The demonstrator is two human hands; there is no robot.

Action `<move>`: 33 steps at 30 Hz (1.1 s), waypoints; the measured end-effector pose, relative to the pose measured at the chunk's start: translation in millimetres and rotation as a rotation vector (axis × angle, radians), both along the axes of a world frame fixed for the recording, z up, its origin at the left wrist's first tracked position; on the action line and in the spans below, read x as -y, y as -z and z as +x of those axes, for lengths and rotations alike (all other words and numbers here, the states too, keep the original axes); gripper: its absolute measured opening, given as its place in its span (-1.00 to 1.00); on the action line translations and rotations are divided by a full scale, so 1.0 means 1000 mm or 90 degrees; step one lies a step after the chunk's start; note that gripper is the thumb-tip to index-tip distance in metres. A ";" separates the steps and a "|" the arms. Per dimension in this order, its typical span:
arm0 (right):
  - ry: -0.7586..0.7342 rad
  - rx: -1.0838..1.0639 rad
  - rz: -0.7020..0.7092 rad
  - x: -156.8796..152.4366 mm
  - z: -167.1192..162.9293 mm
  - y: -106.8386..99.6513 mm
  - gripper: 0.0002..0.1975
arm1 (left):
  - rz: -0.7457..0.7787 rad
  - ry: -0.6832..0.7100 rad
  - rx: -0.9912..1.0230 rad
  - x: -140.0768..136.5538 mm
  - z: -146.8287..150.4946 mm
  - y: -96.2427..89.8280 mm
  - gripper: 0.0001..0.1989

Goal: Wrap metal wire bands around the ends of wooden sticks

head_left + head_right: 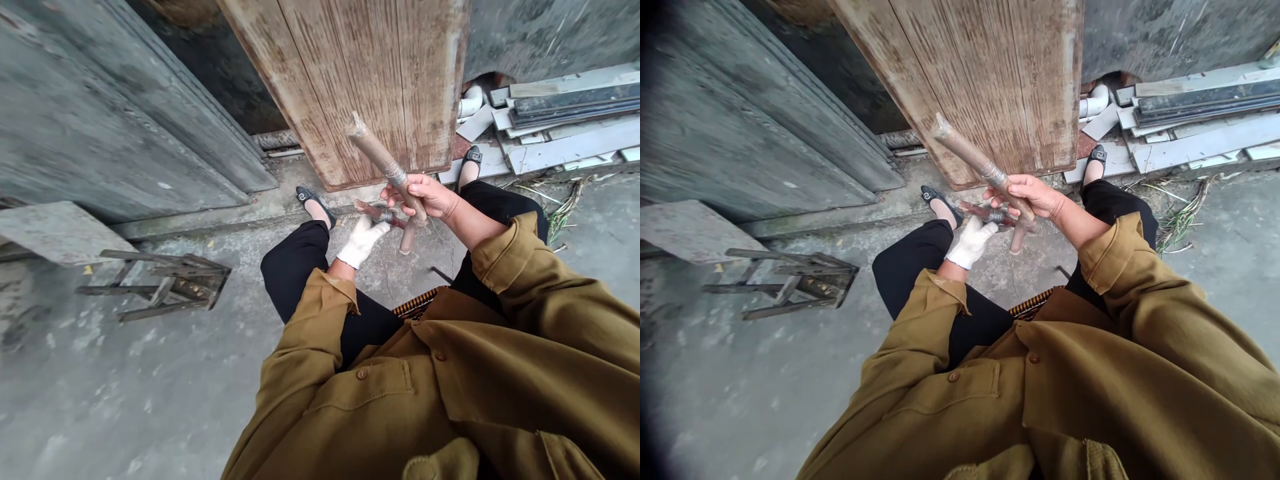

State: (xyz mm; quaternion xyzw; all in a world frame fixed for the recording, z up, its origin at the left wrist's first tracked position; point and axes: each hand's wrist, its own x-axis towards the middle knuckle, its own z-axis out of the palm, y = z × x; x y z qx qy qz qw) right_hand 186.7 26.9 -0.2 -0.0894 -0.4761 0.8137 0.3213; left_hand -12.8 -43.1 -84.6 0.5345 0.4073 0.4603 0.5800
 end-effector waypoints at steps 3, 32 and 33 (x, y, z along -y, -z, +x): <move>0.046 0.014 -0.043 -0.002 -0.001 0.000 -0.53 | -0.005 -0.002 0.023 0.001 0.002 -0.008 -0.44; 0.048 0.243 -0.259 0.005 -0.026 0.024 -0.86 | -0.170 -0.258 0.259 -0.008 0.004 -0.032 -0.62; 0.046 0.243 -0.240 0.006 -0.027 0.024 -0.85 | -0.157 -0.281 0.272 -0.011 0.002 -0.027 -0.67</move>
